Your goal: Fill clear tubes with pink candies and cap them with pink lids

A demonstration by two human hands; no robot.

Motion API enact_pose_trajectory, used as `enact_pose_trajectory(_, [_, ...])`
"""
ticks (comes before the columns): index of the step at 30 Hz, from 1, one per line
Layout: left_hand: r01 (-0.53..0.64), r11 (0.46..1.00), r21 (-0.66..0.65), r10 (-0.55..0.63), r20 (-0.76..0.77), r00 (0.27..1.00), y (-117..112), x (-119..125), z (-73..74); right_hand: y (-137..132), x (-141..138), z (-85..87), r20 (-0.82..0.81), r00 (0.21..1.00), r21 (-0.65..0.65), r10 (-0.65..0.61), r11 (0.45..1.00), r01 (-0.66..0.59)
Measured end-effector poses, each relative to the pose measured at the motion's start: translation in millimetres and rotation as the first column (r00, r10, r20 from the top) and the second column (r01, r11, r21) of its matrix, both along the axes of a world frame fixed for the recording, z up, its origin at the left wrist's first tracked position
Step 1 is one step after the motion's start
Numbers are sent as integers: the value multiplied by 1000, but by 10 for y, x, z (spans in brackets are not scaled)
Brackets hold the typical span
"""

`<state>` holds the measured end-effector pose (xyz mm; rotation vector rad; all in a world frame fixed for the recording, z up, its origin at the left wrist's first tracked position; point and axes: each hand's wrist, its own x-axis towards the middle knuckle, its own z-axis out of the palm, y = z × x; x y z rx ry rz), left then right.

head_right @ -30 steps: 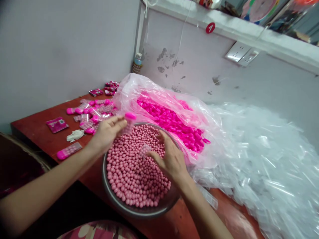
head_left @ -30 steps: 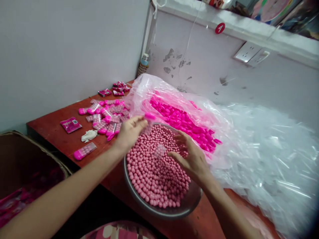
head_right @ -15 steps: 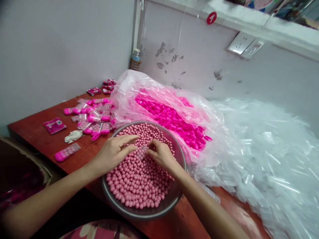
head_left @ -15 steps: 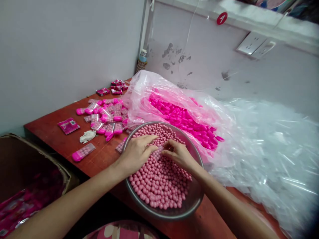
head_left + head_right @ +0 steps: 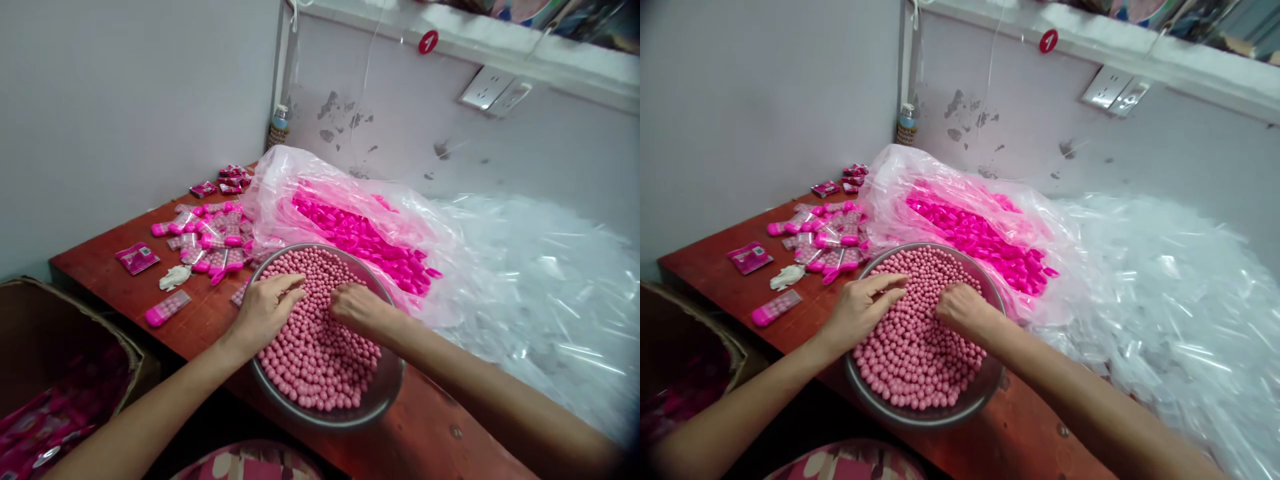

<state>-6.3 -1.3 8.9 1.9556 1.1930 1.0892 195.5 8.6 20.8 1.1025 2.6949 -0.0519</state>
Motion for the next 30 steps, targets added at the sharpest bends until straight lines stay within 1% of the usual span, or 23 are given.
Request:
enact_pose_trajectory(3, [-19,1000,-7,19,25,1000,2,-12,-14,87,-185,-185,-104,993,-64,60,996,-67])
enact_pose_trajectory(6, [-18,1000,-10,18,55,998,10,-23,-29,185,-288,-290,-241,969,-86,48,994,-71])
enact_pose_trajectory(8, [-19,1000,-18,20,74,997,19,-28,-31,235,-288,-309,-349,937,-101,0,994,-38])
enact_pose_trajectory(10, [-26,999,-27,28,85,996,28,-29,-31,260,-253,-300,-458,886,-127,-73,992,16])
enact_pose_trajectory(14, [-22,997,-69,28,87,996,30,-21,-49,221,-167,-209,-635,745,-185,-203,977,109])
enact_pose_trajectory(15, [-5,996,-89,12,86,996,28,-15,-56,195,-152,-175,-675,703,-199,-223,973,117])
enact_pose_trajectory(16, [19,994,-110,-10,86,996,26,-7,-61,163,-141,-141,-726,641,-229,-248,967,115])
enact_pose_trajectory(17, [47,990,-131,-36,87,996,24,4,-61,128,-132,-109,-781,557,-274,-283,956,103])
enact_pose_trajectory(19, [126,978,-168,-113,84,990,24,34,-49,55,-116,-62,-862,340,-382,-376,923,52])
enact_pose_trajectory(20, [170,968,-185,-156,88,984,24,50,-36,19,-105,-47,-877,233,-425,-420,905,27])
enact_pose_trajectory(21, [210,957,-200,-194,98,976,26,66,-21,-14,-89,-37,-879,153,-454,-451,891,14])
enact_pose_trajectory(22, [241,947,-211,-221,116,968,27,80,-5,-43,-68,-27,-879,115,-464,-464,885,21])
enact_pose_trajectory(23, [260,941,-217,-235,134,963,28,91,9,-71,-40,-15,-879,111,-462,-463,886,39])
enact_pose_trajectory(24, [261,941,-217,-233,149,961,30,100,22,-96,-6,3,-880,137,-450,-454,891,64])
enact_pose_trajectory(25, [253,944,-211,-222,159,962,31,105,31,-119,32,28,-880,187,-428,-437,900,89])
enact_pose_trajectory(27, [257,945,-204,-226,165,960,35,112,42,-159,110,97,-868,324,-357,-378,926,122])
enact_pose_trajectory(29, [301,927,-223,-260,197,945,40,123,46,-188,171,172,-838,456,-276,-299,954,116])
enact_pose_trajectory(30, [338,908,-249,-282,234,930,42,132,46,-198,191,202,-822,505,-242,-262,965,106])
